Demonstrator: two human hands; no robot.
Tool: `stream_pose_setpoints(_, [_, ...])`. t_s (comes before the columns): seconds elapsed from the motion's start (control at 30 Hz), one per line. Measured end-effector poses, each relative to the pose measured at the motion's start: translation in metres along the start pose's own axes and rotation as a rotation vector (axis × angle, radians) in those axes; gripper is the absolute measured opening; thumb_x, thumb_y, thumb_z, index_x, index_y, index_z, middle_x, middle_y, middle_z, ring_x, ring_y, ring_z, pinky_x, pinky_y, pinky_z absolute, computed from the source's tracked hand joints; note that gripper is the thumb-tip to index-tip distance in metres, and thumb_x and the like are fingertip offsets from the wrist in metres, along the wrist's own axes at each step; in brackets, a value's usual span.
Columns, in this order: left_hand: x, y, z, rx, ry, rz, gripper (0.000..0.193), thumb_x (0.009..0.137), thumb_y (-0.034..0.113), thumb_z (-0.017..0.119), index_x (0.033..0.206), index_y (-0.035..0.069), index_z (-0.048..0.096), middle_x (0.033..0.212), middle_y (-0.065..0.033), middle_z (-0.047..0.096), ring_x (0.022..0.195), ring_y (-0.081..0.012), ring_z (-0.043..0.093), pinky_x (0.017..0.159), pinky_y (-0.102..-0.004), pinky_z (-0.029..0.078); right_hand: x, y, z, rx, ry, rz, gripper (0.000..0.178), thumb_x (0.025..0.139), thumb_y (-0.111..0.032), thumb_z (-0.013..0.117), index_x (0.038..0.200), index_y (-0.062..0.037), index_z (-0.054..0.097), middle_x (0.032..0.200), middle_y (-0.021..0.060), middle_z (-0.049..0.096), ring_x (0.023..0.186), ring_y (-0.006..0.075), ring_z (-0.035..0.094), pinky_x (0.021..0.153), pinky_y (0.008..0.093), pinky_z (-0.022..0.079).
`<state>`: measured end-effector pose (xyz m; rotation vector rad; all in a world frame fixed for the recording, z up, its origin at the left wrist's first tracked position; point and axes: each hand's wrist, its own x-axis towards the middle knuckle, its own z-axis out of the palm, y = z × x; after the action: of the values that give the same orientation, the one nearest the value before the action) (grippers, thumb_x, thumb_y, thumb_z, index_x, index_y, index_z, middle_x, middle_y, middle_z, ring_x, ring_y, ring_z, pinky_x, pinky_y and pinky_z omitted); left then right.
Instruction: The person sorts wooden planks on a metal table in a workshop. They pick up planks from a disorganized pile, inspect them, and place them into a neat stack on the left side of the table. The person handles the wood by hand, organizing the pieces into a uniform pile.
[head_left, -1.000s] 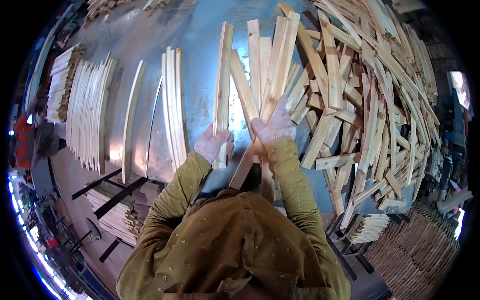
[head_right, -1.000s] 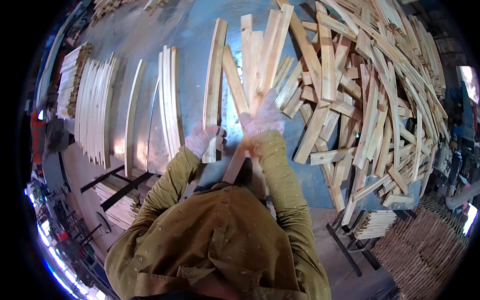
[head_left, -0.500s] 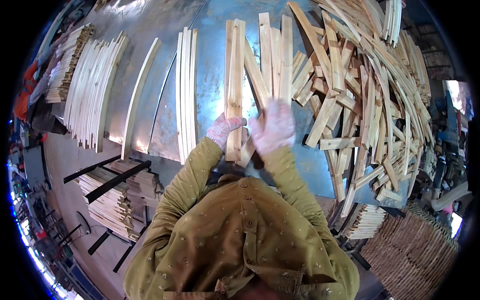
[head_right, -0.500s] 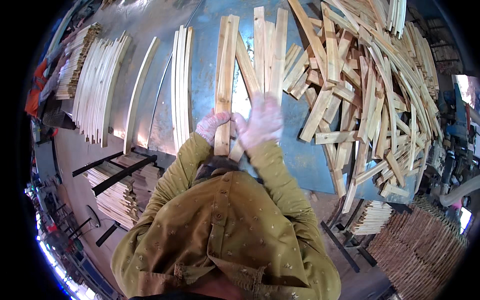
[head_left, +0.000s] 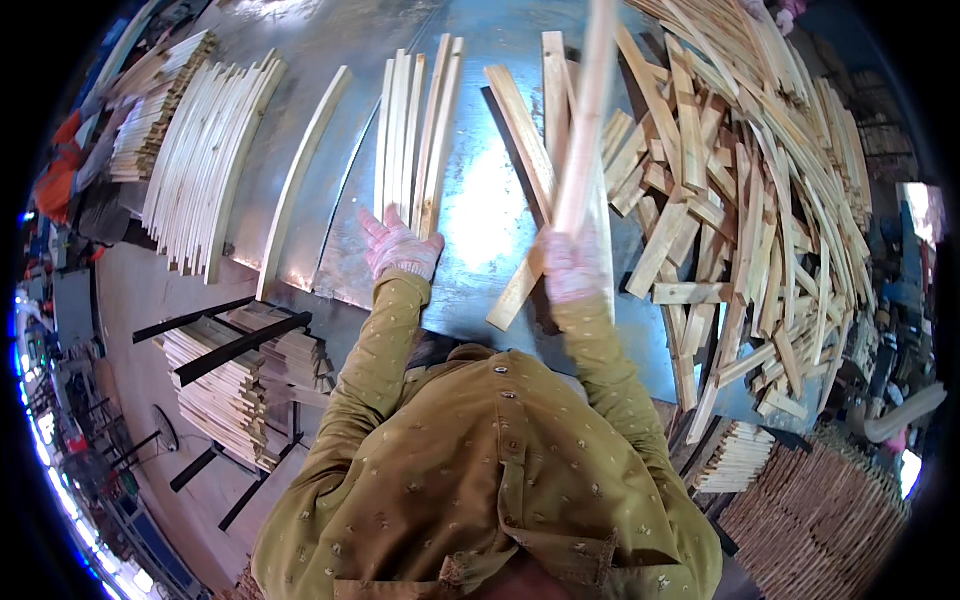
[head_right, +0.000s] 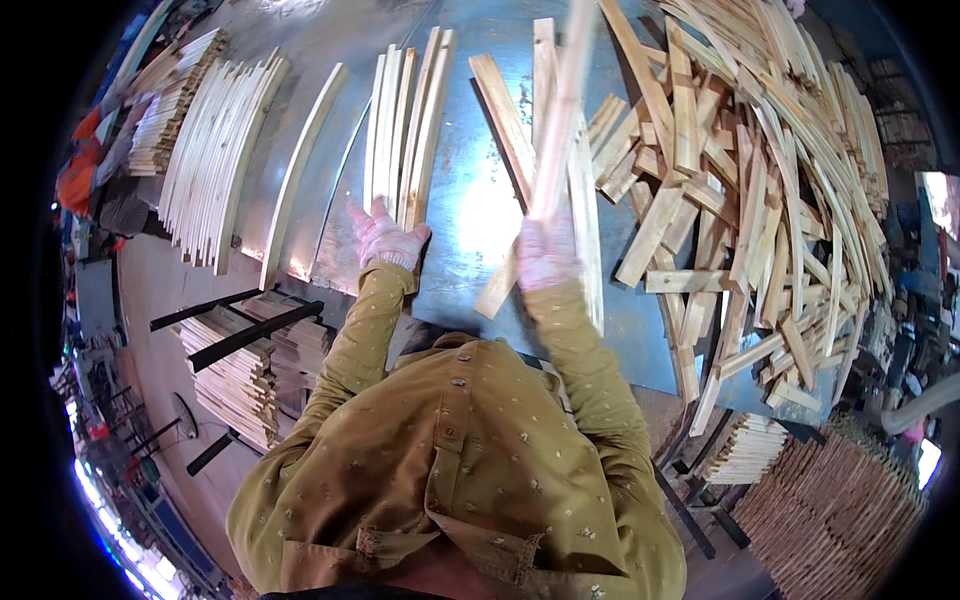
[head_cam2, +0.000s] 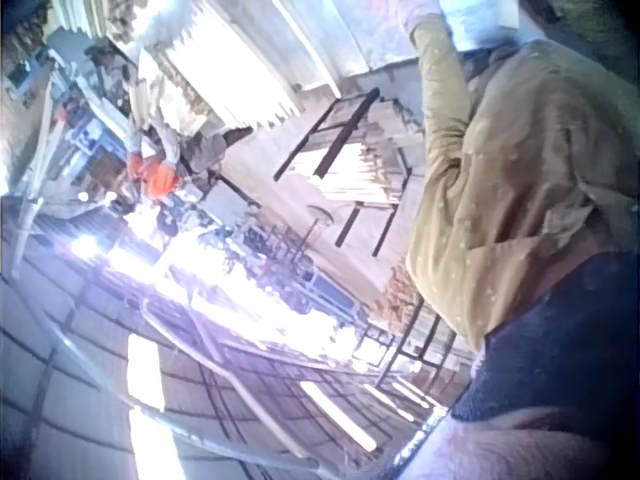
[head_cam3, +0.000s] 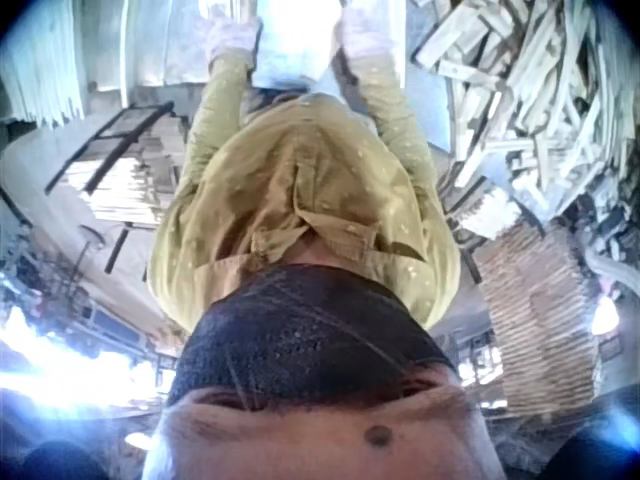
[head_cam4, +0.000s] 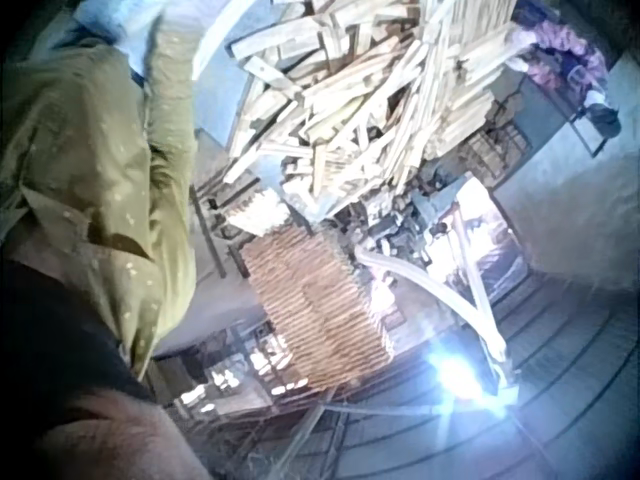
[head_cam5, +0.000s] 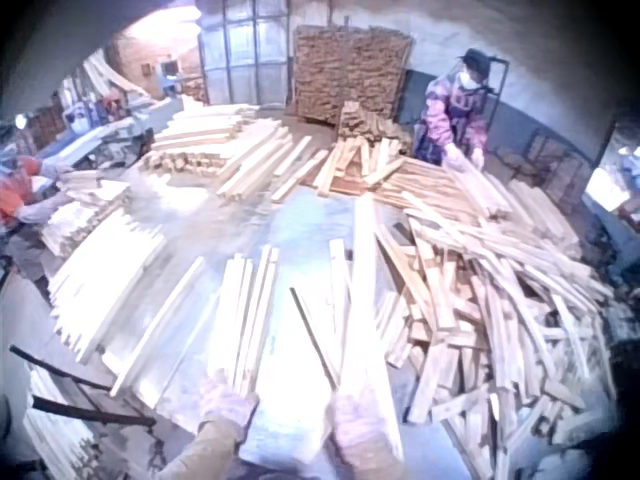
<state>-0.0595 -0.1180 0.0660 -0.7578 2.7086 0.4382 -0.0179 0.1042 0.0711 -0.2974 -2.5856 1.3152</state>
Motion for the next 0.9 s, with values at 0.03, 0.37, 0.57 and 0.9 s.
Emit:
stream_pose_setpoints(0.03, [0.001, 0.004, 0.000, 0.010, -0.015, 0.001, 0.095, 0.075, 0.043, 0.076, 0.151, 0.011, 0.029, 0.159, -0.0208, 0.015, 0.140, -0.0403, 0.031, 0.111, -0.0467, 0.033, -0.006, 0.011, 0.021, -0.017, 0.000, -0.065, 0.060, 0.094, -0.016, 0.056, 0.147, 0.0012, 0.034, 0.132, 0.0236, 0.052, 0.113, 0.0348, 0.058, 0.097, 0.0381, 0.049])
stream_pose_setpoints(0.37, [-0.002, -0.027, 0.015, 0.036, -0.014, 0.092, 0.108, 0.078, 0.055, 0.071, 0.155, 0.008, 0.012, 0.158, -0.0251, 0.015, 0.143, -0.0413, 0.027, 0.115, -0.0470, 0.028, -0.013, -0.029, 0.100, -0.190, -0.962, 0.090, 0.056, 0.098, -0.034, 0.039, 0.141, 0.0016, 0.041, 0.135, 0.0206, 0.052, 0.126, 0.0365, 0.049, 0.106, 0.0446, 0.041])
stream_pose_setpoints(0.57, [-0.002, -0.014, -0.009, 0.071, -0.085, 0.069, 0.110, 0.077, 0.050, 0.074, 0.156, 0.008, 0.010, 0.158, -0.0248, 0.015, 0.143, -0.0399, 0.026, 0.115, -0.0458, 0.028, 0.017, 0.040, 0.004, -0.721, -0.287, -0.035, 0.073, 0.085, -0.032, 0.058, 0.145, 0.0006, 0.033, 0.129, 0.0222, 0.053, 0.112, 0.0369, 0.056, 0.098, 0.0461, 0.045])
stream_pose_setpoints(0.9, [-0.061, 0.016, -0.003, -1.153, -0.515, 0.458, 0.091, 0.089, 0.042, 0.070, 0.150, -0.005, 0.021, 0.147, -0.0267, 0.036, 0.135, -0.0351, 0.040, 0.110, -0.0425, 0.035, 0.057, 0.033, 0.000, 0.068, -0.603, -0.026, 0.047, 0.089, -0.023, 0.064, 0.130, -0.0034, 0.049, 0.108, 0.0147, 0.065, 0.090, 0.0290, 0.066, 0.079, 0.0400, 0.056])
